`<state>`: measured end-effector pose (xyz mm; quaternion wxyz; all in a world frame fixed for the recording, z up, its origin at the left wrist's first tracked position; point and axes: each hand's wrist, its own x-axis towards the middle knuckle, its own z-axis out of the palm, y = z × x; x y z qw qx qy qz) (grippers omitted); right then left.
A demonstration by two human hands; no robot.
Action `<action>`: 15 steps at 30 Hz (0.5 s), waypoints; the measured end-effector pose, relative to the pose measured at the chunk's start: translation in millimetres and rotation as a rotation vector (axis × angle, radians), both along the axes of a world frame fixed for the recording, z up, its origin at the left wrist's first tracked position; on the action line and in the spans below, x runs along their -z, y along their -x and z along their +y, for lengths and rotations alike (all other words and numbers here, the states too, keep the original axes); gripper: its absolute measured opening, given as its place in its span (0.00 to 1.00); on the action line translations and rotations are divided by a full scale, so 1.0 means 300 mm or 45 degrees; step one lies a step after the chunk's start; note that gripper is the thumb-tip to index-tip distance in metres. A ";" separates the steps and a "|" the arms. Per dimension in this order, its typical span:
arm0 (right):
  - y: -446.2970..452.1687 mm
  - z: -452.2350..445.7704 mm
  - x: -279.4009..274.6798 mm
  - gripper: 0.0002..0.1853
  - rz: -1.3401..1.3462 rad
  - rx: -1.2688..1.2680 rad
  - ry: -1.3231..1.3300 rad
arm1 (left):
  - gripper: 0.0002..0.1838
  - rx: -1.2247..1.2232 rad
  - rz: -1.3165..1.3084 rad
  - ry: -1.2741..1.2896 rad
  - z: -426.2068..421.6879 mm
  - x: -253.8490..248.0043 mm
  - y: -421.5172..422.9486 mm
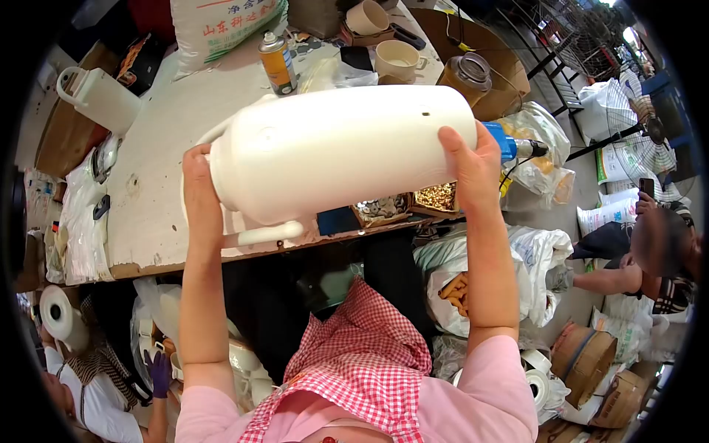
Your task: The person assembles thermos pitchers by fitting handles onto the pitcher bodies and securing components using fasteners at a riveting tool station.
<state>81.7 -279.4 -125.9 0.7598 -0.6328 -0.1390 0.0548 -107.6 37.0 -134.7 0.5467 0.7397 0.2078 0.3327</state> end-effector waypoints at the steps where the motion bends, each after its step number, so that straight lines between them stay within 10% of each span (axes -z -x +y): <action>1: -0.021 -0.024 0.009 0.26 0.006 0.002 0.000 | 0.20 0.042 0.015 0.006 -0.020 0.014 -0.022; 15: -0.055 -0.098 0.029 0.23 0.004 0.019 0.041 | 0.19 0.111 0.109 -0.071 -0.083 0.039 -0.071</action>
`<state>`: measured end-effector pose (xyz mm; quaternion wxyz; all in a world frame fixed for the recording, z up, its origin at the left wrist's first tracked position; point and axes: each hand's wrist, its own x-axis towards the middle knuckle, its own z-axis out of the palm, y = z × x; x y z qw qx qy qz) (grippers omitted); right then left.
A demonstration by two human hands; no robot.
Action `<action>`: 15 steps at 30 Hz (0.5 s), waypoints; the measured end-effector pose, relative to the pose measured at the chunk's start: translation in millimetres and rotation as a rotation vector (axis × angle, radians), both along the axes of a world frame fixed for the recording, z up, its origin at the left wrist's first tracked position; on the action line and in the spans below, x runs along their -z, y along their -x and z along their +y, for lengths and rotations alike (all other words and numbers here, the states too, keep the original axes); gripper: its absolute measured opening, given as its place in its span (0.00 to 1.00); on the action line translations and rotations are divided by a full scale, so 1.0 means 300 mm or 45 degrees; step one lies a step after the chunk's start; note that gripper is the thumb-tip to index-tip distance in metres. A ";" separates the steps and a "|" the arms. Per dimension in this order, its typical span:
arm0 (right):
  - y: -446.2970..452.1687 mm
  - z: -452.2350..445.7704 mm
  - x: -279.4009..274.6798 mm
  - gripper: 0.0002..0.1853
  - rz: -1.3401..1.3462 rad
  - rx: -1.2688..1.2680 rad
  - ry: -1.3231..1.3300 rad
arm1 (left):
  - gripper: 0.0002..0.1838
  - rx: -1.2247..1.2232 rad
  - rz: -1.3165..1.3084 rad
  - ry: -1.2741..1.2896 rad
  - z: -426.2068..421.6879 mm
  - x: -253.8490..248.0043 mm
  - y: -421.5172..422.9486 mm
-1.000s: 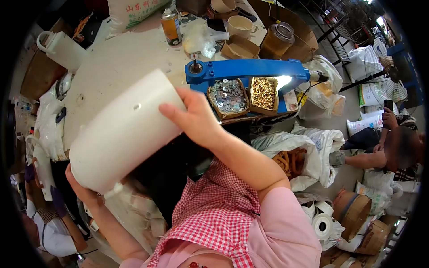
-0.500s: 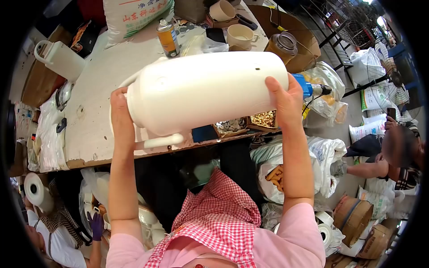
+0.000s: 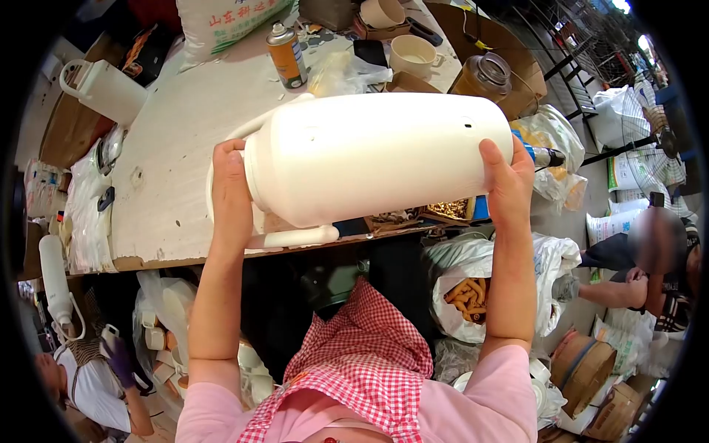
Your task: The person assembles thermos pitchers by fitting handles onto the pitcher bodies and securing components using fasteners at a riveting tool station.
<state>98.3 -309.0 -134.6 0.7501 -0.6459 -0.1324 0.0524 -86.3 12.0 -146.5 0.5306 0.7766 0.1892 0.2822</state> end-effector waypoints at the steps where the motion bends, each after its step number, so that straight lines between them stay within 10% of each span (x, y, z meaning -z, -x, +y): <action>1: 0.000 -0.001 -0.002 0.23 0.005 0.001 -0.008 | 0.19 0.000 -0.002 0.001 0.000 0.000 -0.003; 15: 0.004 -0.010 -0.050 0.23 0.091 0.000 0.126 | 0.20 0.090 0.043 0.220 -0.013 0.029 -0.043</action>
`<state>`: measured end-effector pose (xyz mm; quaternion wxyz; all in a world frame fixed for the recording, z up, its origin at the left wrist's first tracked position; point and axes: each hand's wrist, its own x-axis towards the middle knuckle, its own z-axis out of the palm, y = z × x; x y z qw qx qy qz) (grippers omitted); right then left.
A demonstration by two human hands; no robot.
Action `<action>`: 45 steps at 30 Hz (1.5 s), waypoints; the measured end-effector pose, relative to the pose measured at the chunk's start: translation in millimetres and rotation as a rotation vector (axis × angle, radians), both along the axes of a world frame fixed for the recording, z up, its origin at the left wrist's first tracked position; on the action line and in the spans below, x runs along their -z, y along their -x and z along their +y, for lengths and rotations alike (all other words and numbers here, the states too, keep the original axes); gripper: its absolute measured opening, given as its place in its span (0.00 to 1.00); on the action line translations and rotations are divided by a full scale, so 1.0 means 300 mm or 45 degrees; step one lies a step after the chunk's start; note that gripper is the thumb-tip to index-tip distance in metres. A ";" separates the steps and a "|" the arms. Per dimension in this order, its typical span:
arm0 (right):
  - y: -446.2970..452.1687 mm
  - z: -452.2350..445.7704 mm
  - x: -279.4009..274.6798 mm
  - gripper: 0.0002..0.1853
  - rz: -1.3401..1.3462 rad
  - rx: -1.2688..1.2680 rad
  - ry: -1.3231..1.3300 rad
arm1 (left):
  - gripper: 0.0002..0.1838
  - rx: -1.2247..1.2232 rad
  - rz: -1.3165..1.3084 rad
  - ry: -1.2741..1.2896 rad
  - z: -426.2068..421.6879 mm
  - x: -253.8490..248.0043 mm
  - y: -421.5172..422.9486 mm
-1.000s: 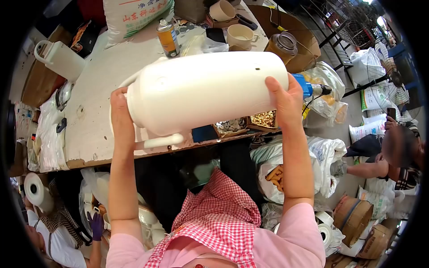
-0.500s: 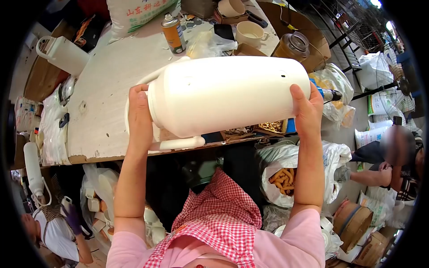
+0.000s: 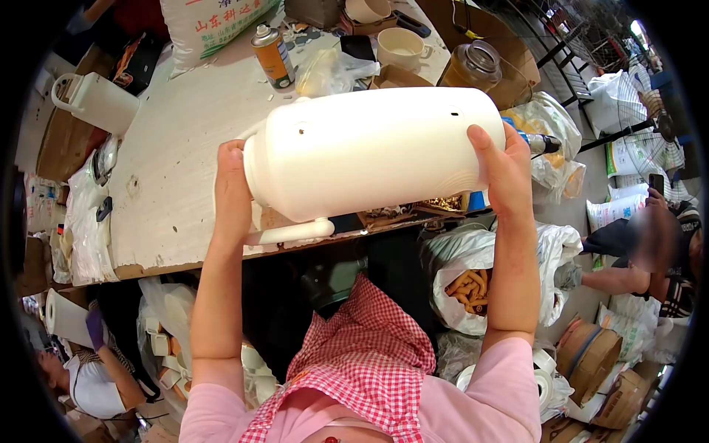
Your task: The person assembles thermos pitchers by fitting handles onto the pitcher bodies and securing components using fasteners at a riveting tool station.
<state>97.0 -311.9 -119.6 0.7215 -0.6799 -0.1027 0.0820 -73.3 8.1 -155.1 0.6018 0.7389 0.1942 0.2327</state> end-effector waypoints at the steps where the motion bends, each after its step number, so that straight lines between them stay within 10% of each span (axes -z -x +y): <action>1: 0.003 -0.002 -0.006 0.23 -0.002 -0.018 0.043 | 0.20 0.005 0.004 0.000 0.005 0.009 0.003; 6: 0.005 -0.008 -0.013 0.19 -0.049 -0.089 0.186 | 0.22 -0.114 -0.072 -0.767 0.103 0.079 -0.010; 16: 0.150 -0.491 0.129 0.16 -0.132 -0.011 0.384 | 0.23 0.258 -0.086 -0.956 -0.092 -0.136 -0.146; 21: 0.430 -0.887 0.697 0.14 0.926 0.162 0.914 | 0.22 0.298 -0.036 -0.924 -0.053 -0.121 -0.151; 23: 0.477 -0.952 0.978 0.15 0.701 0.006 1.452 | 0.23 0.281 0.025 -0.795 -0.074 -0.132 -0.143; 28: 0.463 -0.818 1.369 0.24 1.056 0.363 1.491 | 0.24 0.173 0.191 -0.762 -0.072 -0.153 -0.126; 35: 0.495 -0.839 1.241 0.28 1.298 0.726 1.252 | 0.25 0.135 0.211 -0.802 -0.126 -0.175 -0.117; 38: 0.608 -0.884 1.103 0.13 0.419 1.051 0.907 | 0.25 0.216 0.139 -0.677 -0.067 -0.139 -0.119; 45: 0.673 -0.750 0.650 0.03 0.121 0.945 0.449 | 0.26 0.310 0.114 -0.673 -0.091 -0.152 -0.131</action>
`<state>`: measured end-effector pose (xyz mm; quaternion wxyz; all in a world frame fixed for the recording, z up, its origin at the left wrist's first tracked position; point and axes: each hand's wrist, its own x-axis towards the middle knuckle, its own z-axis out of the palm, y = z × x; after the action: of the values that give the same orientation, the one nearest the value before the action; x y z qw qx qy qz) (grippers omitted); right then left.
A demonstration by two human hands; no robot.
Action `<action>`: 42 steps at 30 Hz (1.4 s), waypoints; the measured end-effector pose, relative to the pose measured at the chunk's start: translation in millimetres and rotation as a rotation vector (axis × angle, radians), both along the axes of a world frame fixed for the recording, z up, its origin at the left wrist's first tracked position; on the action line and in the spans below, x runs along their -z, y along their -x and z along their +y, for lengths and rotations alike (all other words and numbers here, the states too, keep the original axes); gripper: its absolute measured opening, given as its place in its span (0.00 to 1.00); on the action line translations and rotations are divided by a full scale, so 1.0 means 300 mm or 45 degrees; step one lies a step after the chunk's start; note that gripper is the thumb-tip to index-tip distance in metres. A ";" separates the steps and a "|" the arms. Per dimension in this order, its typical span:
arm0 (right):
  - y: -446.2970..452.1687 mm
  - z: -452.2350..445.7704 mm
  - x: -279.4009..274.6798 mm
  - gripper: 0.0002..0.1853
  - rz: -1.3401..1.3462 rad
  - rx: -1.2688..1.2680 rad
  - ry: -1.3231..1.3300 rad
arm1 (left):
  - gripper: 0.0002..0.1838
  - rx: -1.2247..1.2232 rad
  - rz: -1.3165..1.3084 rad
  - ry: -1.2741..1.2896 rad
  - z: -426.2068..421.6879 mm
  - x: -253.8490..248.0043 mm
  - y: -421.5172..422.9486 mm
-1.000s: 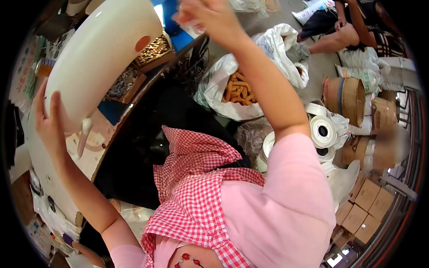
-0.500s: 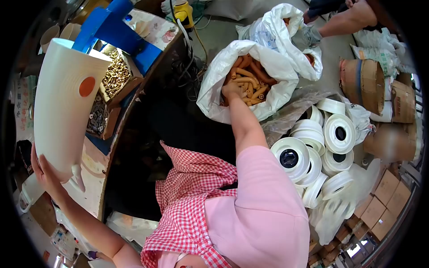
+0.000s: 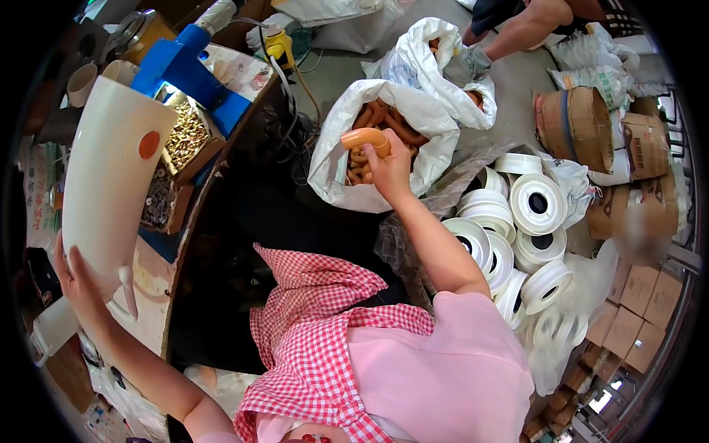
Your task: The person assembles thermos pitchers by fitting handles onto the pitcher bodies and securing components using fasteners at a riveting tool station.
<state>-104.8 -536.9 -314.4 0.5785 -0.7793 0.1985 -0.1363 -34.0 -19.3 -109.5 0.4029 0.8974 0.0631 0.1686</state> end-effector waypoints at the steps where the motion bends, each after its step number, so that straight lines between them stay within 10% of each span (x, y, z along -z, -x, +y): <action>1: -0.006 0.014 -0.018 0.03 -0.014 -0.010 0.004 | 0.24 -0.009 -0.039 -0.056 0.003 0.004 -0.004; 11: -0.081 0.130 -0.290 0.12 -0.125 -0.429 0.392 | 0.21 0.097 -0.380 -0.365 0.031 0.053 -0.037; 16: -0.184 0.317 -0.532 0.10 0.239 -0.982 -0.147 | 0.26 0.016 -0.279 -0.502 -0.012 -0.013 0.016; 24: -0.403 0.974 -1.094 0.17 -0.205 -1.488 0.739 | 0.30 -0.217 -0.243 -0.413 -0.043 -0.008 0.046; 42: -0.583 1.248 -0.984 0.19 0.024 -1.626 0.782 | 0.29 -0.178 -0.261 -0.193 -0.005 0.027 0.056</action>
<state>70.2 -162.3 -19.2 0.2978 -0.8724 -0.3398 0.1866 -50.8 -20.8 -117.5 0.3254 0.8968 0.0710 0.2911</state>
